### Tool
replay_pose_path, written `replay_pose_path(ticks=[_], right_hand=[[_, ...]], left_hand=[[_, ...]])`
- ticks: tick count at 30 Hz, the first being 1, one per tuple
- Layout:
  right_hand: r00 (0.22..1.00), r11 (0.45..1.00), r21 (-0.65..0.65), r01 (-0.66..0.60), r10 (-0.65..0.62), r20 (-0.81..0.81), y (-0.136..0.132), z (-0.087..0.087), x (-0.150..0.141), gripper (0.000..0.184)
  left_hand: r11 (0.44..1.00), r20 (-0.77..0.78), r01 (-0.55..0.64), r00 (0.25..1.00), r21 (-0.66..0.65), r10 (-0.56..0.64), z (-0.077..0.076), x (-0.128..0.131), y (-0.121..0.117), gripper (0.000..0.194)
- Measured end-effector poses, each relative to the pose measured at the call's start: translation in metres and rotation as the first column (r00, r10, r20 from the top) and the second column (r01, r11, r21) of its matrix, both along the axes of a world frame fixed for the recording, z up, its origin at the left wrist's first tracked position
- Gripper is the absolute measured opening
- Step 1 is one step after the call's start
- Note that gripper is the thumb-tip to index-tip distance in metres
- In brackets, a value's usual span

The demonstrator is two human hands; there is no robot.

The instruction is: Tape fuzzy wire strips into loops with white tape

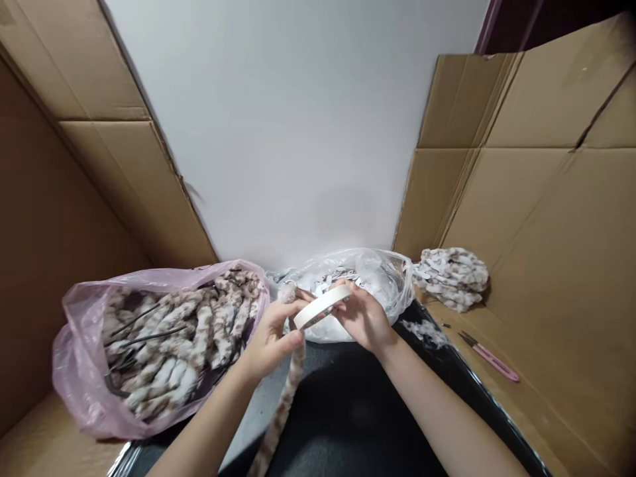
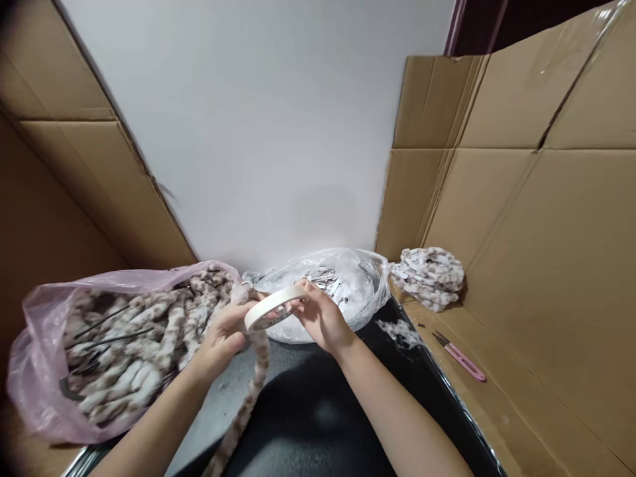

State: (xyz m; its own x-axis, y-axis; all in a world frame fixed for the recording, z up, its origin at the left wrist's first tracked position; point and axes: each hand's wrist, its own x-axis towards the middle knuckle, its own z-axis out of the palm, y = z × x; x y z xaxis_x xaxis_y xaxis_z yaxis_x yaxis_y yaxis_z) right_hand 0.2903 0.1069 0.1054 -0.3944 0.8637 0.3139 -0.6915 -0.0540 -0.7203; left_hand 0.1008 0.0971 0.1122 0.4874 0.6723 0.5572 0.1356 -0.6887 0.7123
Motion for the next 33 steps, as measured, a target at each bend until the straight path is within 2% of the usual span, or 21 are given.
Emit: replay_pose_path(ticks=[2,4,6,7,9,11,12,14,15,16,18,21,23,25,27,29,31,33], right_hand=[[0.991,0.984,-0.154,-0.085,0.067,-0.115,0.003,-0.004,-0.001,0.031],[0.981,0.956,-0.252,-0.152,0.115,-0.156,0.006,-0.011,-0.004,0.034],[0.990,0.948,-0.289,-0.131,0.108,-0.095,0.008,-0.020,-0.009,0.033],[0.998,0.958,-0.280,-0.058,0.052,-0.028,0.009,-0.024,-0.011,0.031],[0.979,0.972,-0.161,0.172,-0.150,0.139,0.010,-0.029,-0.014,0.028],[0.892,0.932,0.094,0.351,-0.363,0.269,0.007,-0.028,-0.014,0.027],[0.841,0.893,0.249,0.375,-0.441,0.314,0.004,-0.027,-0.013,0.027],[0.740,0.791,0.528,0.310,-0.549,0.387,-0.002,-0.024,-0.011,0.025],[0.691,0.746,0.608,0.272,-0.591,0.416,-0.005,-0.023,-0.011,0.022],[0.657,0.728,0.636,0.258,-0.614,0.436,-0.007,-0.024,-0.011,0.021],[0.663,0.765,0.549,0.336,-0.606,0.440,-0.008,-0.028,-0.013,0.025],[0.790,0.849,0.190,0.493,-0.528,0.311,-0.003,-0.033,-0.015,0.031],[0.867,0.884,-0.027,0.467,-0.452,0.211,0.000,-0.033,-0.015,0.033],[0.929,0.919,-0.159,0.359,-0.337,0.153,0.003,-0.033,-0.017,0.037],[0.956,0.944,-0.187,0.272,-0.244,0.163,0.005,-0.035,-0.021,0.039],[0.943,0.950,-0.148,0.275,-0.237,0.233,0.007,-0.038,-0.023,0.036],[0.885,0.919,-0.067,0.389,-0.353,0.302,0.008,-0.039,-0.021,0.025],[0.745,0.819,0.152,0.554,-0.569,0.349,0.007,-0.032,-0.012,0.015]], left_hand=[[1.000,-0.057,-0.017,0.998,-0.003,0.017,-0.002,0.009,0.002,0.054],[0.999,-0.127,-0.048,0.991,-0.019,0.045,-0.005,0.011,0.001,0.048],[0.997,-0.166,-0.068,0.984,-0.045,0.060,-0.006,0.008,-0.002,0.045],[0.995,-0.179,-0.078,0.982,-0.060,0.066,-0.006,0.006,-0.004,0.043],[0.990,-0.199,-0.117,0.975,-0.074,0.101,-0.005,0.002,-0.009,0.041],[0.984,-0.223,-0.161,0.965,-0.082,0.139,-0.003,0.000,-0.013,0.040],[0.980,-0.237,-0.173,0.960,-0.096,0.147,-0.002,0.000,-0.014,0.039],[0.975,-0.255,-0.160,0.960,-0.155,0.117,0.000,0.002,-0.016,0.039],[0.969,-0.250,-0.139,0.965,-0.205,0.085,0.000,0.003,-0.016,0.039],[0.959,-0.226,-0.116,0.972,-0.259,0.057,0.000,0.004,-0.015,0.039],[0.937,-0.137,-0.083,0.990,-0.339,0.038,-0.001,0.004,-0.014,0.041],[0.931,-0.082,-0.053,0.996,-0.362,0.025,-0.003,0.001,-0.013,0.040],[0.947,-0.173,-0.072,0.985,-0.313,0.018,-0.004,0.000,-0.013,0.035],[0.968,-0.278,-0.093,0.960,-0.231,0.025,-0.006,0.002,-0.014,0.031],[0.983,-0.312,-0.081,0.950,-0.166,0.025,-0.008,0.004,-0.015,0.026],[0.989,-0.288,-0.055,0.957,-0.140,0.013,-0.009,0.006,-0.016,0.028],[0.991,-0.281,-0.072,0.959,-0.111,0.038,-0.009,0.005,-0.015,0.029],[0.991,-0.316,-0.122,0.943,-0.048,0.101,-0.007,0.003,-0.015,0.027]])
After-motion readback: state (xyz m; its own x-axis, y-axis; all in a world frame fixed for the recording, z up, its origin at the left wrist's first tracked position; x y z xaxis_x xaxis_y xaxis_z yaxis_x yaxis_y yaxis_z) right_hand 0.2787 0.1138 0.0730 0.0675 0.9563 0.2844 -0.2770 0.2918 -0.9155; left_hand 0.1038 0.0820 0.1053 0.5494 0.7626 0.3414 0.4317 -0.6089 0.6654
